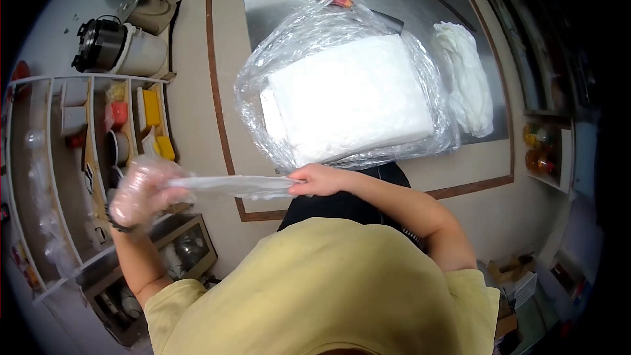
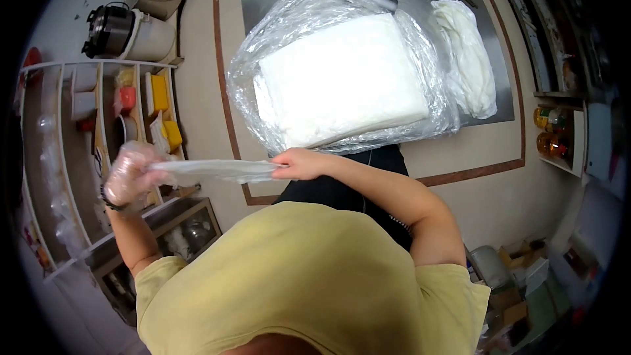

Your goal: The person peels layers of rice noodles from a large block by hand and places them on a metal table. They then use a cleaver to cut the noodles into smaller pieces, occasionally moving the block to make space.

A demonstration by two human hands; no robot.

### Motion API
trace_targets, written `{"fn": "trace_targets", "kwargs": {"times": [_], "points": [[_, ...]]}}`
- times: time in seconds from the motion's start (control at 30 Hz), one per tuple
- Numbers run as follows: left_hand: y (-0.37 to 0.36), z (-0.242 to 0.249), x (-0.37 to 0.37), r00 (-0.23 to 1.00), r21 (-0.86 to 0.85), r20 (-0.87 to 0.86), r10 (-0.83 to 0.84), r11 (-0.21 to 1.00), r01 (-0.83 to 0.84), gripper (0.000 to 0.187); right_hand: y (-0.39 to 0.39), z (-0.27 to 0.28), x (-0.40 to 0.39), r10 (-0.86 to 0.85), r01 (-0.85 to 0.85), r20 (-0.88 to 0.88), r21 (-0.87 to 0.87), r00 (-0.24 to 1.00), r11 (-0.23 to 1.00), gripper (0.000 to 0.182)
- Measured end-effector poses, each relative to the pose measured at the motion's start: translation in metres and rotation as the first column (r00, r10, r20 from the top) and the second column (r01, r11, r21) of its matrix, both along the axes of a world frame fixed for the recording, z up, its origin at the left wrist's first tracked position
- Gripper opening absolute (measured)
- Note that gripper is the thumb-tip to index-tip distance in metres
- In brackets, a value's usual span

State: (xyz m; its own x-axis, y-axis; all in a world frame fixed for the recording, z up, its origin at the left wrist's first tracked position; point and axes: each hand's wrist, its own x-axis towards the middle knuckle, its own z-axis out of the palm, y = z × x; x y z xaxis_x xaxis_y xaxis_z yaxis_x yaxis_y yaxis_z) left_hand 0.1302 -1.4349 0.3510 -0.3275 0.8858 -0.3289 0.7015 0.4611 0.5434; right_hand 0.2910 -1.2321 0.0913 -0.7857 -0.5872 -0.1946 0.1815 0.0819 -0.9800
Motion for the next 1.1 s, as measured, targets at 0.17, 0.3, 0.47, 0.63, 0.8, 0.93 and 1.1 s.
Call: {"fn": "trace_targets", "kwargs": {"times": [0.17,0.3,0.47,0.63,0.8,0.93,1.1], "points": [[0.029,-0.002,-0.034,0.988,0.345,0.078,0.131,0.927,-0.150,0.027,0.014,0.016,0.011,-0.068,0.119,0.166,-0.323,0.984,0.939,0.030],[0.093,-0.028,-0.067,0.983,0.151,-0.029,0.179,0.973,-0.172,0.022,0.074,0.026,0.031,-0.324,0.355,0.157,-0.259,0.933,0.898,0.029],[0.279,-0.071,-0.053,0.961,0.223,-0.249,0.120,0.973,-0.063,0.034,0.176,0.030,0.099,-0.674,0.732,0.286,-0.285,0.682,0.619,0.032],[0.485,-0.140,-0.028,0.974,0.075,-0.187,-0.128,0.987,0.144,0.045,0.269,0.026,0.157,-0.854,0.910,0.334,-0.265,0.398,0.321,0.032],[0.609,-0.228,-0.003,0.947,-0.044,-0.289,-0.144,0.990,0.138,0.054,0.332,-0.035,0.179,-0.945,0.998,0.326,0.062,-0.012,0.008,0.039],[0.605,-0.235,0.013,0.979,-0.017,-0.200,-0.031,0.999,0.028,0.059,0.333,-0.031,0.216,-0.973,0.945,-0.136,0.244,-0.187,-0.216,0.039],[0.502,-0.227,-0.032,0.980,0.026,-0.154,0.123,0.992,-0.120,0.054,0.315,-0.015,0.243,-0.985,0.916,-0.161,0.384,-0.056,-0.114,0.031]]}}
